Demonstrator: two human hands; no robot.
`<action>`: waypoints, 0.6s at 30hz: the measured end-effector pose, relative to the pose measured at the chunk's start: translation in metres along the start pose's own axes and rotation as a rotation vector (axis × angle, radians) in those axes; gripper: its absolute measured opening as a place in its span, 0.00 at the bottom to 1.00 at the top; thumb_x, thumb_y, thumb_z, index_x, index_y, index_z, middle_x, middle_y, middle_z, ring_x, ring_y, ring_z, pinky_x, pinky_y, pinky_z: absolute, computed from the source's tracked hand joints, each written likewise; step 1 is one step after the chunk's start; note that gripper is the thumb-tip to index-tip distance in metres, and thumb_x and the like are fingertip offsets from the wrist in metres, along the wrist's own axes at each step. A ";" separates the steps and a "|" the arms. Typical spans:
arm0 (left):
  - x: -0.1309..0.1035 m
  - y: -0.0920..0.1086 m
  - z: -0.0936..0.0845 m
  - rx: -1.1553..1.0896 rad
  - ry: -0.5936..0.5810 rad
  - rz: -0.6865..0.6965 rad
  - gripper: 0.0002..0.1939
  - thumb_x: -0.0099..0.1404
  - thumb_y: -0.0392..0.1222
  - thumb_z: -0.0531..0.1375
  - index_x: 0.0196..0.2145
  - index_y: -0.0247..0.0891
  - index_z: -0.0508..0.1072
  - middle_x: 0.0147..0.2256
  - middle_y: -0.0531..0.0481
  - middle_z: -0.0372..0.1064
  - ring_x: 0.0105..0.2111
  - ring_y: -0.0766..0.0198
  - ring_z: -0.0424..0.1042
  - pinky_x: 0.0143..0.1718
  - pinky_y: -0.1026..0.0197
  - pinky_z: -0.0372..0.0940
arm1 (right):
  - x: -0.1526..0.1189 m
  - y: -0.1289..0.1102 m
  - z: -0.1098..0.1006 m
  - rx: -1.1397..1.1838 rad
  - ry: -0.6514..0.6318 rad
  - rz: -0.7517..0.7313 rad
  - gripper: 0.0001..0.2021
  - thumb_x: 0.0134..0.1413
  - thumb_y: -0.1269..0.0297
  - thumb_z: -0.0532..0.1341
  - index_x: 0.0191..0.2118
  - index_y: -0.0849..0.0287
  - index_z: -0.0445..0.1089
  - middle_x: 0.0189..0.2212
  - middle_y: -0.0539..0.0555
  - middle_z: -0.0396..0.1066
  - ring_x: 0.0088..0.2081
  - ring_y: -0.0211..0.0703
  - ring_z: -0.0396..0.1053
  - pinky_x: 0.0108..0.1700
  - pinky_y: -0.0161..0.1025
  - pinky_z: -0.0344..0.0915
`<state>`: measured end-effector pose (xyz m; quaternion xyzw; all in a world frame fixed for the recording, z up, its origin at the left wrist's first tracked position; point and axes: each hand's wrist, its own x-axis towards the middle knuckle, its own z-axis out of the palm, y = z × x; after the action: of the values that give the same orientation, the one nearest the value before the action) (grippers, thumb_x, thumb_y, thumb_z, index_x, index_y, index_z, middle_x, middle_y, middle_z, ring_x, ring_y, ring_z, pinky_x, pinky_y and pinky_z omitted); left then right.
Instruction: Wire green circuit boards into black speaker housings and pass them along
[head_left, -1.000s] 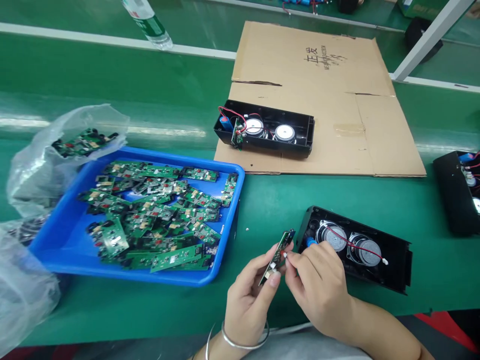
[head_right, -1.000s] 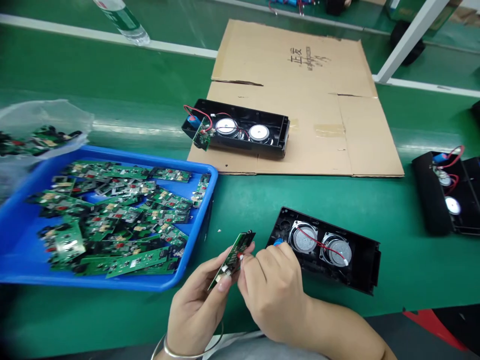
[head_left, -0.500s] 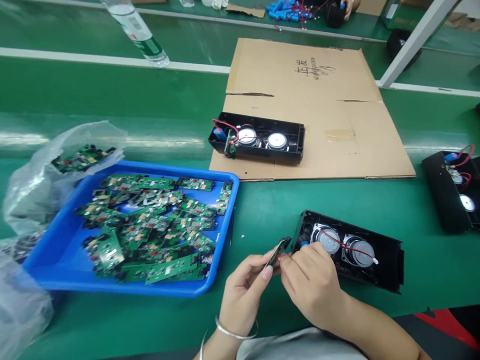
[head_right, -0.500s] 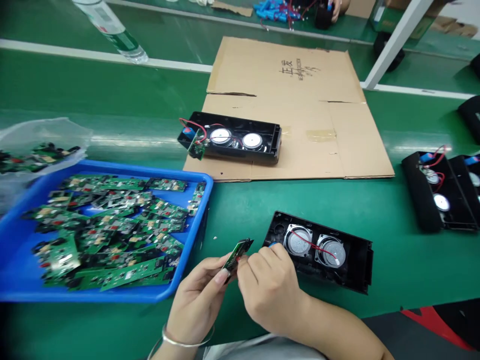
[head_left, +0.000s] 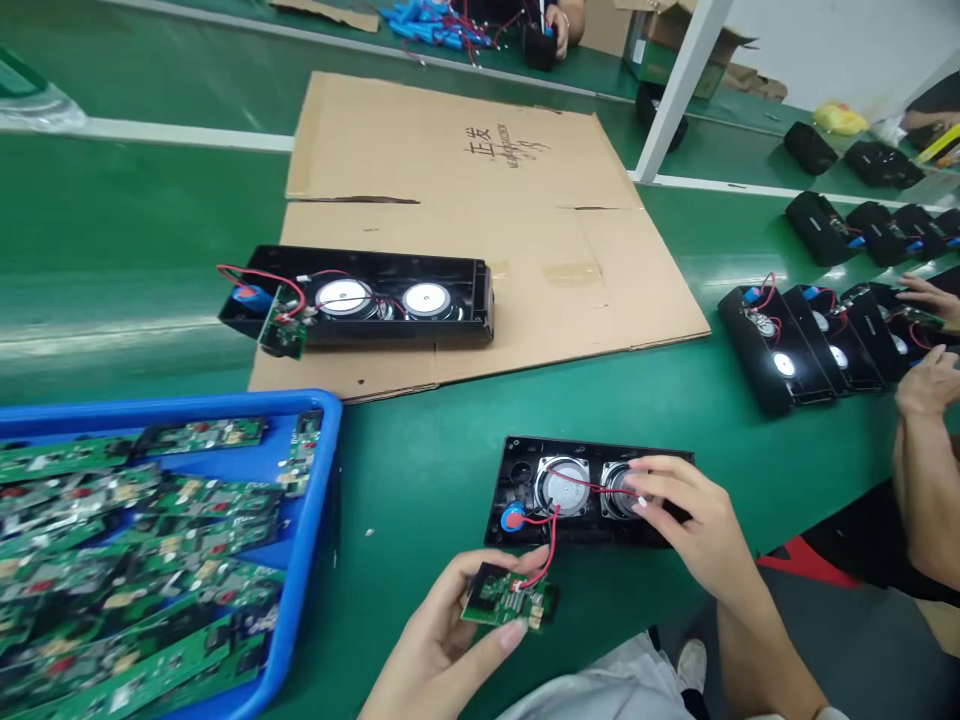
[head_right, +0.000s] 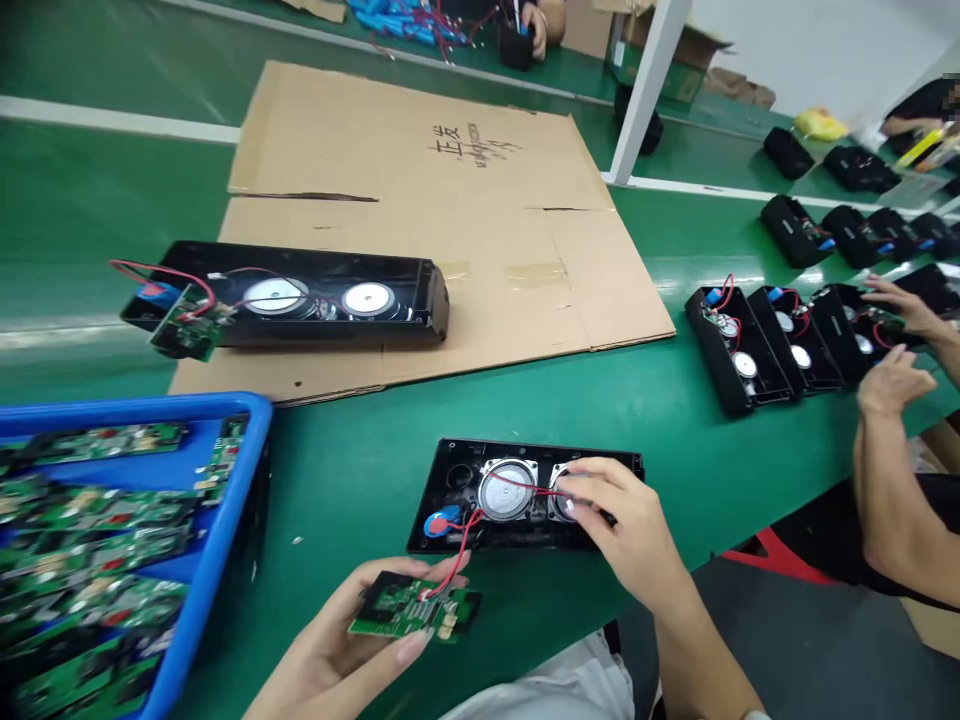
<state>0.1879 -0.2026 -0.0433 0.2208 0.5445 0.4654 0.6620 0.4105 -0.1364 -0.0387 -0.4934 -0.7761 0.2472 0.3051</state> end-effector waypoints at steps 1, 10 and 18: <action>0.001 0.001 0.006 0.025 0.007 0.036 0.15 0.47 0.47 0.69 0.32 0.41 0.75 0.36 0.46 0.77 0.37 0.57 0.75 0.34 0.65 0.71 | 0.000 0.001 0.003 0.030 0.000 -0.035 0.09 0.56 0.76 0.57 0.38 0.57 0.71 0.38 0.54 0.72 0.38 0.39 0.70 0.38 0.36 0.69; 0.022 -0.004 0.040 0.332 0.137 0.349 0.10 0.54 0.43 0.64 0.37 0.46 0.76 0.32 0.54 0.77 0.30 0.63 0.76 0.29 0.68 0.71 | 0.006 -0.008 0.026 0.086 -0.002 -0.206 0.10 0.59 0.76 0.53 0.36 0.62 0.71 0.27 0.54 0.71 0.29 0.38 0.64 0.29 0.36 0.64; 0.027 -0.006 0.040 0.570 0.207 0.478 0.11 0.55 0.41 0.64 0.39 0.46 0.76 0.30 0.57 0.78 0.21 0.67 0.73 0.24 0.69 0.69 | 0.004 -0.009 0.031 -0.062 -0.048 -0.215 0.11 0.60 0.76 0.51 0.36 0.66 0.71 0.25 0.54 0.69 0.27 0.39 0.59 0.29 0.39 0.59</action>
<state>0.2267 -0.1737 -0.0494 0.4687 0.6490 0.4564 0.3883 0.3812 -0.1384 -0.0535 -0.4105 -0.8389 0.2007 0.2956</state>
